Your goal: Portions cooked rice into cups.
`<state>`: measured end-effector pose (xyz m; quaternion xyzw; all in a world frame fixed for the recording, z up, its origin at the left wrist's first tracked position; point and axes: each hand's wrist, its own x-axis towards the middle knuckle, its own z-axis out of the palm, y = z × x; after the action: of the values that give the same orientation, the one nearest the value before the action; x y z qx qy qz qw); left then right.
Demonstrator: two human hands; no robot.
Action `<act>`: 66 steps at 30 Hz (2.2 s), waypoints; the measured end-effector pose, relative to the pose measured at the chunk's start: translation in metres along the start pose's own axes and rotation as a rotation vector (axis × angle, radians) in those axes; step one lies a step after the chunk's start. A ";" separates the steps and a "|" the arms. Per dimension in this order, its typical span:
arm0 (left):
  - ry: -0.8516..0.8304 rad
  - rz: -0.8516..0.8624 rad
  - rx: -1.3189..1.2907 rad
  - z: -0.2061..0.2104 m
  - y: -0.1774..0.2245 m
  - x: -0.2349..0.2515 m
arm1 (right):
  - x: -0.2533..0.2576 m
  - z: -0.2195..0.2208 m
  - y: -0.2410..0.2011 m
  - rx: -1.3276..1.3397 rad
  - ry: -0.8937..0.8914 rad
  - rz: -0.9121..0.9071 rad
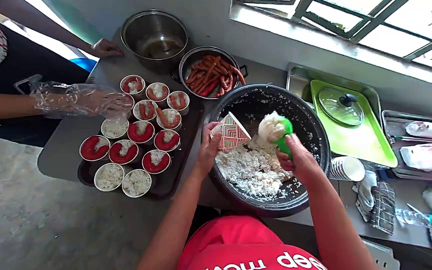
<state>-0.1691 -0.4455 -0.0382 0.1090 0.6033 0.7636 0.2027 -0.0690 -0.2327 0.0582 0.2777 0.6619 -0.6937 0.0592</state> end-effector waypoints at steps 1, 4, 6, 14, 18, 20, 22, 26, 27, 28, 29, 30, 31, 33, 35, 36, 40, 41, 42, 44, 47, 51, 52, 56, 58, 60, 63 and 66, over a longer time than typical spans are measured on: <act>-0.019 -0.084 -0.071 0.015 0.001 0.001 | -0.008 0.004 -0.006 -0.115 0.089 -0.114; -0.021 -0.315 -0.406 0.060 0.007 0.003 | -0.022 0.019 0.000 -0.628 0.254 -0.352; 0.022 -0.412 -0.604 0.079 0.003 0.005 | -0.019 0.028 0.018 -0.836 0.243 -0.416; 0.036 -0.530 -0.779 0.087 -0.002 0.003 | -0.019 0.027 0.034 -0.929 0.408 -0.689; 0.119 -0.516 -0.687 0.076 0.008 0.002 | -0.020 0.017 0.006 -0.653 0.323 -0.488; 0.164 -0.440 -0.603 0.061 0.016 0.000 | 0.002 0.006 0.004 -0.537 0.251 -0.280; 0.241 -0.341 -0.584 0.040 0.019 0.001 | 0.034 0.006 0.014 -0.487 0.154 -0.040; 0.419 -0.197 -0.669 0.001 0.023 0.022 | 0.094 0.039 0.035 -0.563 0.002 0.206; 0.429 -0.160 -0.690 -0.006 0.021 0.029 | 0.104 0.050 0.037 -0.592 -0.011 0.219; 0.433 -0.136 -0.704 -0.011 0.018 0.034 | 0.113 0.062 0.037 -0.626 -0.017 0.223; 0.438 -0.125 -0.719 -0.013 0.015 0.038 | 0.120 0.072 0.036 -0.674 -0.022 0.231; 0.444 -0.118 -0.734 -0.015 0.012 0.041 | 0.125 0.083 0.034 -0.727 -0.033 0.246; 0.451 -0.114 -0.752 -0.015 0.009 0.043 | 0.128 0.092 0.033 -0.773 -0.050 0.261; 0.442 -0.085 -0.810 -0.017 0.003 0.045 | 0.130 0.109 0.032 -0.828 -0.087 0.284; 0.424 -0.064 -0.873 -0.019 -0.004 0.045 | 0.133 0.117 0.037 -0.836 -0.136 0.293; 0.432 -0.066 -0.897 -0.020 -0.006 0.045 | 0.134 0.117 0.042 -0.824 -0.170 0.293; 0.449 -0.018 -0.908 -0.022 -0.017 0.047 | 0.146 0.108 0.070 -0.749 -0.311 0.227; 0.440 0.006 -0.897 -0.022 -0.021 0.047 | 0.147 0.106 0.073 -0.740 -0.344 0.219; 0.436 0.023 -0.888 -0.022 -0.024 0.047 | 0.147 0.107 0.074 -0.738 -0.372 0.223; 0.435 0.049 -0.873 -0.021 -0.028 0.047 | 0.146 0.110 0.075 -0.716 -0.407 0.242; 0.443 0.067 -0.836 -0.019 -0.024 0.046 | 0.137 0.116 0.082 -0.523 -0.407 0.310; 0.419 0.085 -0.810 -0.017 -0.022 0.047 | 0.134 0.104 0.088 -0.160 -0.380 0.423; 0.409 0.089 -0.799 -0.018 -0.022 0.047 | 0.133 0.097 0.090 -0.065 -0.379 0.434; 0.390 0.050 -0.737 -0.018 -0.013 0.047 | 0.116 0.072 0.083 0.278 -0.311 0.473; 0.392 0.014 -0.671 -0.013 -0.004 0.044 | 0.099 0.060 0.065 0.352 -0.261 0.447; 0.383 -0.026 -0.594 -0.003 0.005 0.039 | 0.077 0.045 0.039 0.359 -0.221 0.371; 0.337 -0.109 -0.488 0.021 0.010 0.031 | 0.037 0.026 -0.008 0.247 -0.140 0.122; 0.213 -0.174 -0.414 0.053 0.006 0.026 | 0.004 0.020 -0.034 -0.287 0.082 -0.252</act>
<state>-0.1716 -0.3886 -0.0213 -0.0682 0.4589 0.8578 0.2212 -0.0934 -0.2470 0.0857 0.2095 0.7855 -0.5821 -0.0163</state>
